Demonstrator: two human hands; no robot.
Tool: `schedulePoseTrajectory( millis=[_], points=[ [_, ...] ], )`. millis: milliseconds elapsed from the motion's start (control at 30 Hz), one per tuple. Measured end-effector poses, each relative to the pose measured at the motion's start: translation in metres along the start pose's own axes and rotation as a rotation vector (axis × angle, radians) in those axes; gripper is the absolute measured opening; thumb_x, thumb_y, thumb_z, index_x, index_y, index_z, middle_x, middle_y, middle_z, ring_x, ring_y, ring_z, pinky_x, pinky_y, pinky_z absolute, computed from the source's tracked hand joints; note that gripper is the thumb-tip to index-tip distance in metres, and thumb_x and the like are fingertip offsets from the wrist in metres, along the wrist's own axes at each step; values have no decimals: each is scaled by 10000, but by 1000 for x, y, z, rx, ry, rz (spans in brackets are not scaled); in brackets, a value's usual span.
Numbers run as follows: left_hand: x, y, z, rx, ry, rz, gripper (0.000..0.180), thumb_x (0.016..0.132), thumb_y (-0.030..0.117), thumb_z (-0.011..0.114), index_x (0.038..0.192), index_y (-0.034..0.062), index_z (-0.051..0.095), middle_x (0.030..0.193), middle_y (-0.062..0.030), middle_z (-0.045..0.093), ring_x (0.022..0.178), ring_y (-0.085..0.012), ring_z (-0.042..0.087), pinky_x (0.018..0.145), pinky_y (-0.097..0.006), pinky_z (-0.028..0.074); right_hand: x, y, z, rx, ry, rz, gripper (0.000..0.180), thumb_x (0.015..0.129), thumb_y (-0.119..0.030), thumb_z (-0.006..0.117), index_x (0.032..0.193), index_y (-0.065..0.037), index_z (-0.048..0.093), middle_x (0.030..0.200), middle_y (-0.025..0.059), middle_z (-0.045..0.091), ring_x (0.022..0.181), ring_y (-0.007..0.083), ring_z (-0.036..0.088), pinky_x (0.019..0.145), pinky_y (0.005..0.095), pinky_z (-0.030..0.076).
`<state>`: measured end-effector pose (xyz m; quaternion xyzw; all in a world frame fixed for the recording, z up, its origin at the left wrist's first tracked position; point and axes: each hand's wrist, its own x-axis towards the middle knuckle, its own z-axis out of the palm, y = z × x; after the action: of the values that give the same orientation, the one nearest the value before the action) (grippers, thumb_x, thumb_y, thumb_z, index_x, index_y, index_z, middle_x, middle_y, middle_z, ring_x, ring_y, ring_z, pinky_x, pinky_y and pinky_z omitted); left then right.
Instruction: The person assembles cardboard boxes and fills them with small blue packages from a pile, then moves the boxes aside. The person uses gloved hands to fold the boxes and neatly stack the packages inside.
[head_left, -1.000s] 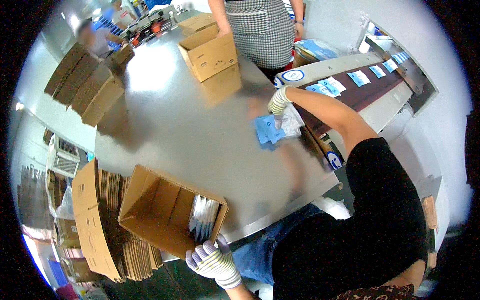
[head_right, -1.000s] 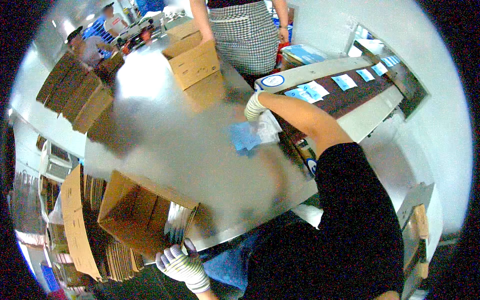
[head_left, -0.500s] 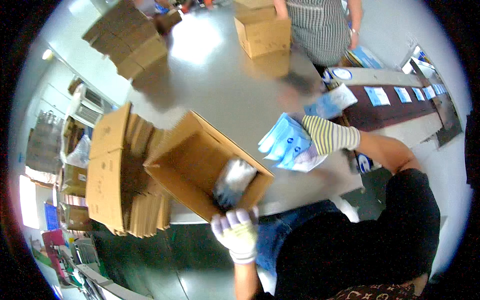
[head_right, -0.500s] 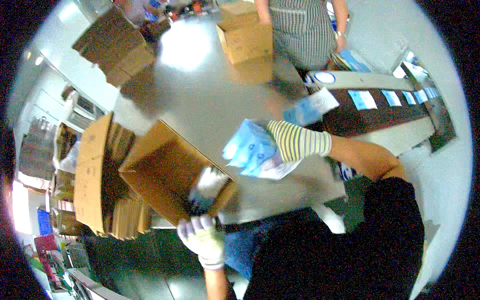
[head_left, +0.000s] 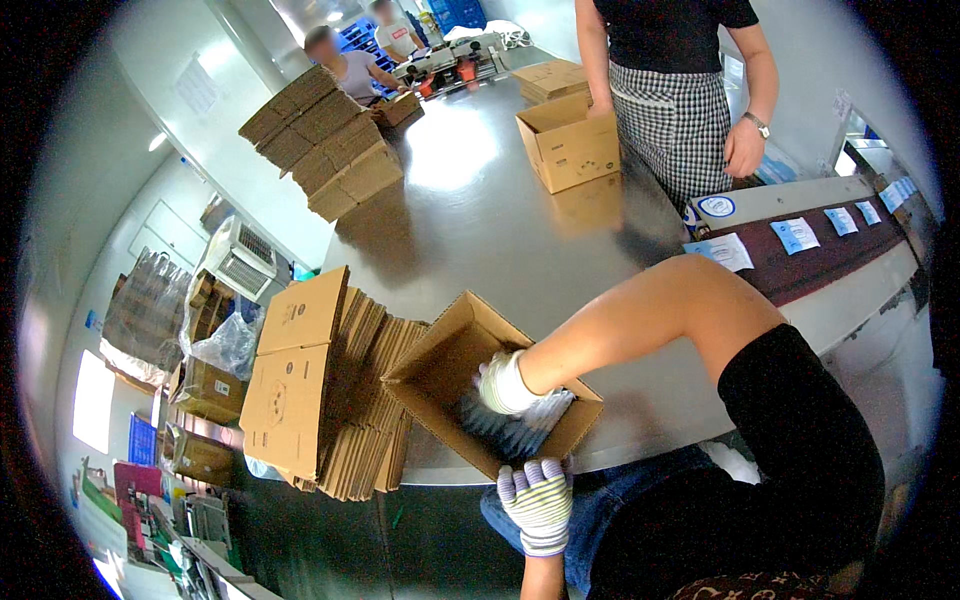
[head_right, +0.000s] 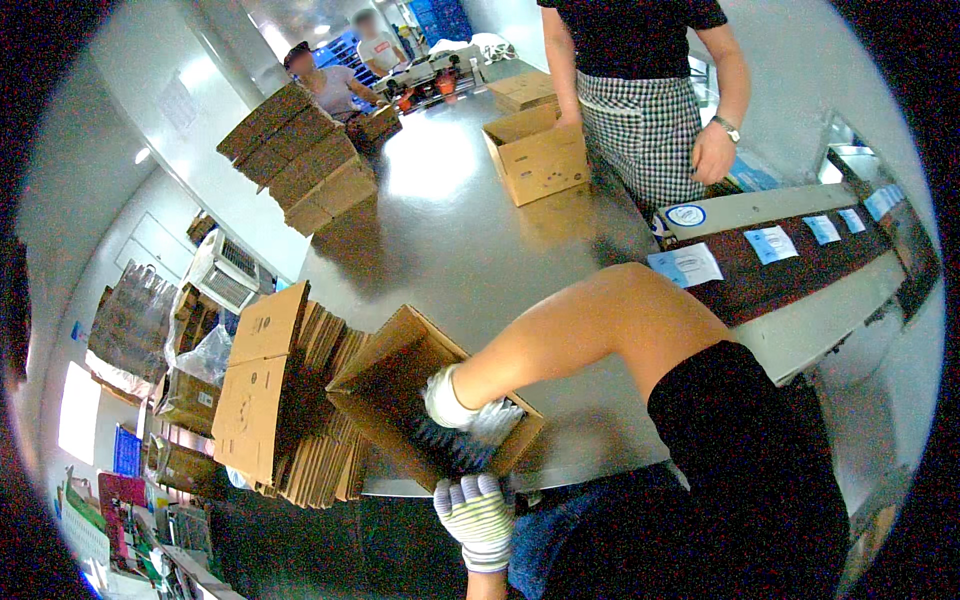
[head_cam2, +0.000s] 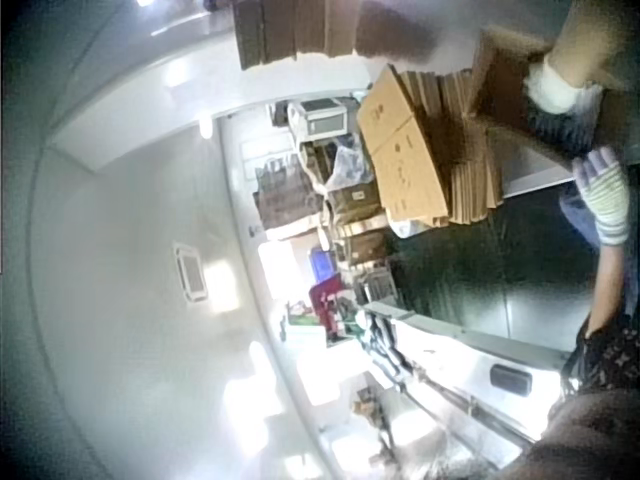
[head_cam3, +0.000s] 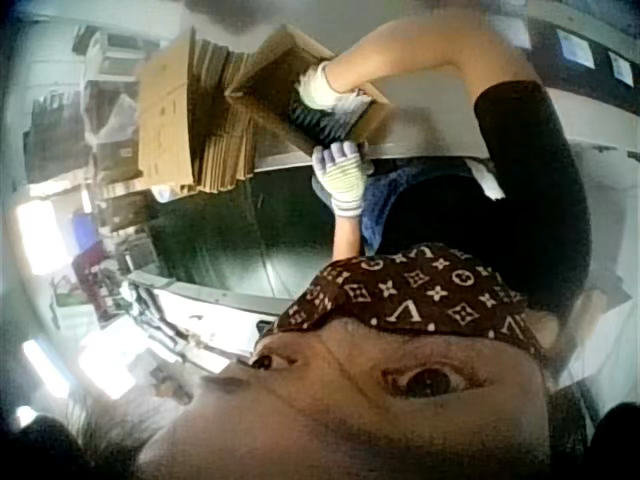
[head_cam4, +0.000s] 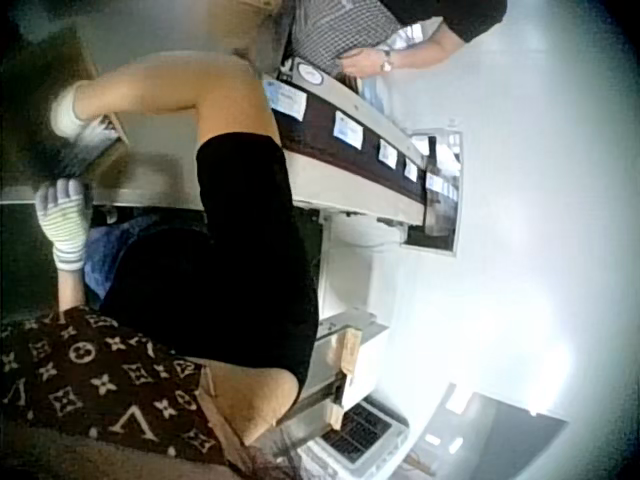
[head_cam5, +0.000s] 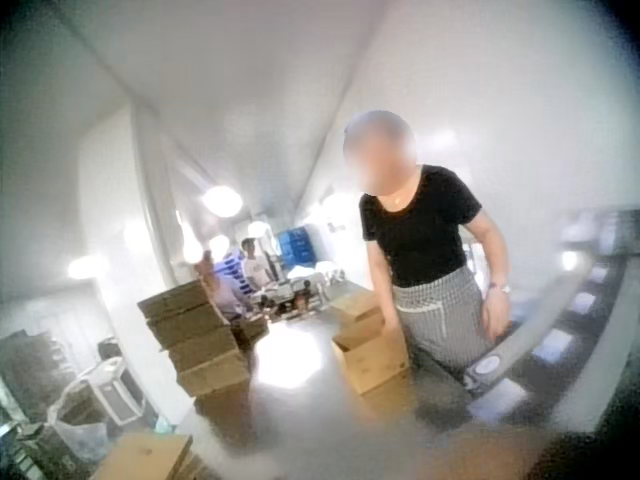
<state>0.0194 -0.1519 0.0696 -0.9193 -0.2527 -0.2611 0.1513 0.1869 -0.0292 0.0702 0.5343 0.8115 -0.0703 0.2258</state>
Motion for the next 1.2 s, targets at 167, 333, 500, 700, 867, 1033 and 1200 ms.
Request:
schedulePoseTrajectory(
  millis=[167,333,500,700,867,1033,1200],
  points=[
    [-1,1,-9,-12,-37,-35,294,784,385,601,742,124,471,668,-46,455,632,-237,481,835,-433,422,-71,1,-56,153,85,-162,736,782,-394,676,1333,18,413,1314,237,481,1194,387,491,987,465,421],
    [6,0,-11,-16,35,-35,283,794,380,600,757,124,486,662,-49,447,629,-236,478,819,-430,422,-143,6,-50,465,765,-194,647,793,-392,687,1296,-65,443,1269,176,499,1124,351,532,941,443,450],
    [8,-2,-4,-36,102,-55,299,785,396,623,764,125,498,654,-43,439,619,-234,474,808,-425,421,-205,53,-12,541,1108,193,550,819,-349,674,1236,-38,499,1165,181,572,1079,323,570,906,418,474],
    [9,-5,-7,-42,24,-71,295,769,341,683,835,107,514,720,-55,466,671,-228,494,862,-435,405,-265,130,71,649,906,665,534,836,-413,632,1178,-9,561,1139,206,615,1054,347,594,916,435,466],
    [19,-6,-4,-48,122,-61,283,746,346,657,715,109,506,620,-61,435,626,-258,490,817,-436,421,-316,181,125,779,878,824,466,846,-305,652,1184,0,552,1124,187,631,1062,299,604,893,388,484],
    [20,-6,-5,-41,78,-115,240,751,269,680,737,126,488,624,-67,439,638,-258,502,863,-446,427,-333,203,141,543,692,998,472,846,-393,620,1155,-39,573,1105,200,628,1035,350,596,891,424,463],
    [22,-5,-4,-3,87,-96,250,758,228,691,758,109,471,629,-69,451,638,-267,503,861,-462,430,-338,211,151,637,654,945,466,848,-377,639,1148,-24,588,1078,179,659,994,320,632,861,395,486]
  ],
)
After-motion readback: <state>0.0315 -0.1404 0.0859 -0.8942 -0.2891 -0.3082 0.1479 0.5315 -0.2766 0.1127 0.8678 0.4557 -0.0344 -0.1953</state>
